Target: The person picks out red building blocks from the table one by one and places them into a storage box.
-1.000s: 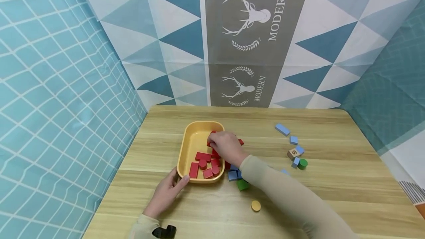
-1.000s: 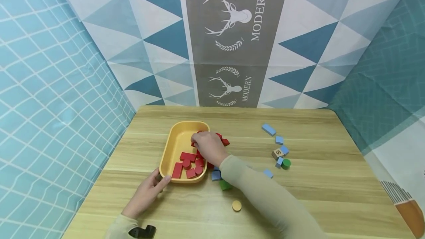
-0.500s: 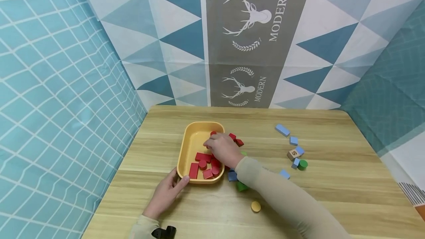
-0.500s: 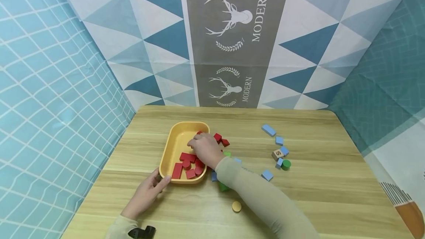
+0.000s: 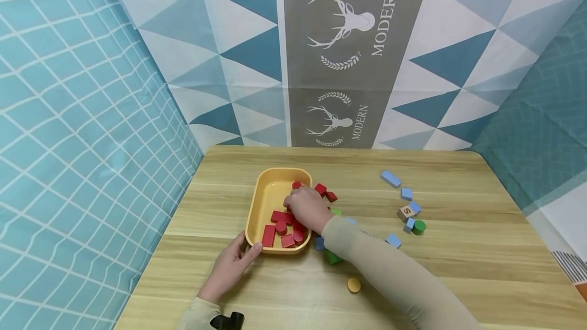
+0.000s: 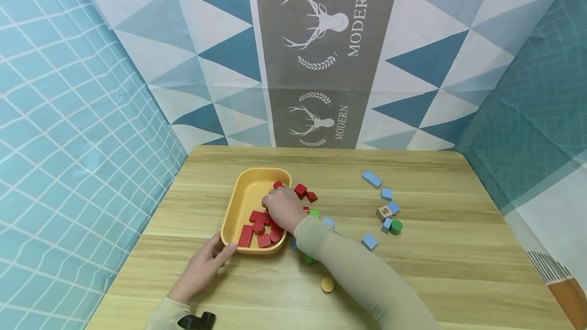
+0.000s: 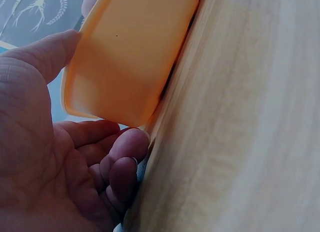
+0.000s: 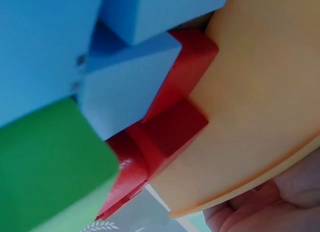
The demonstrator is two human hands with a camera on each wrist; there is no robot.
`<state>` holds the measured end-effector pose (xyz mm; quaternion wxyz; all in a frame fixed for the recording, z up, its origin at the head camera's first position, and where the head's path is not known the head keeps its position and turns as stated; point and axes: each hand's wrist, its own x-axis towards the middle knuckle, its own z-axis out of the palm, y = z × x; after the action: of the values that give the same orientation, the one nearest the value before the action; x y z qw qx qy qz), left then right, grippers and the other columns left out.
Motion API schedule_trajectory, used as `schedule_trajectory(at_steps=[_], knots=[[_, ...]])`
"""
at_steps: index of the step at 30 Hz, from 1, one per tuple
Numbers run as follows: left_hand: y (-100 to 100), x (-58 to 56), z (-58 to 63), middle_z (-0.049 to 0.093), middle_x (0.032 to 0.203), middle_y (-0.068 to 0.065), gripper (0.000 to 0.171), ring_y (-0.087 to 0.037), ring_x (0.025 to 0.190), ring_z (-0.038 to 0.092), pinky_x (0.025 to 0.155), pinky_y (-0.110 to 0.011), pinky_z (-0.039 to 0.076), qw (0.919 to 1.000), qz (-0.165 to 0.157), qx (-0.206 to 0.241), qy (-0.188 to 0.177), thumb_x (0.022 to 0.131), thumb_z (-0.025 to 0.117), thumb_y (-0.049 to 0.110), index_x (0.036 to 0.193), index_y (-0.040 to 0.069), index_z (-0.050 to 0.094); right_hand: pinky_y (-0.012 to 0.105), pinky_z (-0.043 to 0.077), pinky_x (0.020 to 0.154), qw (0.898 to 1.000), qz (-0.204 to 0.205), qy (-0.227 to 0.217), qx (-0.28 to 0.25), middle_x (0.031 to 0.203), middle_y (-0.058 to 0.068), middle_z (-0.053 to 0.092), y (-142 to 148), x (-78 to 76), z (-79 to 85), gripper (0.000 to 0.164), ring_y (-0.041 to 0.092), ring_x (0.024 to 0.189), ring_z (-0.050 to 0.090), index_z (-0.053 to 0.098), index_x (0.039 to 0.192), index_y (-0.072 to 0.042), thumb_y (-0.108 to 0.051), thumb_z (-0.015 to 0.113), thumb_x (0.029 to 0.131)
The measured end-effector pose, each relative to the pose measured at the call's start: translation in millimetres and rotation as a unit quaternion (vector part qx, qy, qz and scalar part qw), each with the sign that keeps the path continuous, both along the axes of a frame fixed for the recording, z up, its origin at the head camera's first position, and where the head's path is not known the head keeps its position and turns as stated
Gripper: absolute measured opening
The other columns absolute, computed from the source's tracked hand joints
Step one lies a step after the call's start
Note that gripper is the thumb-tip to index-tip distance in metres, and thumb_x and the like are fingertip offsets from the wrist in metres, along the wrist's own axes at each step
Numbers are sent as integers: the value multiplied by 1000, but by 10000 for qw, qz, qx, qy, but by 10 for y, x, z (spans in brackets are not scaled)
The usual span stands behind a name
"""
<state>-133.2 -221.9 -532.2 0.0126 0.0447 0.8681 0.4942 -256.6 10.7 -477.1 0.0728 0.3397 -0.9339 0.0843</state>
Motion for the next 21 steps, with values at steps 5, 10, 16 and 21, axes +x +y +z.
schedule_trajectory(at_steps=[5, 10, 16, 21], knots=[[3, 5, 3, 65, 115, -6, 67, -16, 68, 53, 57, -29, 47, 10000, 19, 42, -73, 96, 63, 43, 151, 13, 40, 35, 48, 86, 10000, -78, -43, 36, 88, -6, 66, 8, 14, 3, 18, 13, 81, 54, 80, 98, -23, -11, 68, 92], [8, 8, 13, 65, 102, -4, 68, -16, 65, 51, 56, -28, 45, 9999, 53, 9, -100, 96, 63, 44, 151, 13, 40, 36, 51, 84, 9953, 32, 752, -614, 94, -5, 69, 123, -40, 26, 14, 13, 88, 58, 78, 101, -19, -15, 70, 91], [12, 3, 10, 63, 95, -3, 70, -17, 66, 51, 56, -29, 45, 9999, 64, -37, -133, 95, 62, 47, 152, 13, 39, 40, 54, 82, 9880, -781, 416, -1265, 101, 1, 71, 525, -225, 140, 17, 17, 91, 62, 74, 109, -13, -19, 67, 95], [2, 7, 7, 63, 105, -7, 72, -17, 65, 50, 55, -29, 44, 9997, 143, -58, -177, 95, 64, 47, 152, 13, 38, 43, 53, 86, 9816, -1371, -736, -1105, 109, 3, 69, 888, -311, 157, 20, 18, 97, 61, 72, 115, -12, -16, 64, 97]])
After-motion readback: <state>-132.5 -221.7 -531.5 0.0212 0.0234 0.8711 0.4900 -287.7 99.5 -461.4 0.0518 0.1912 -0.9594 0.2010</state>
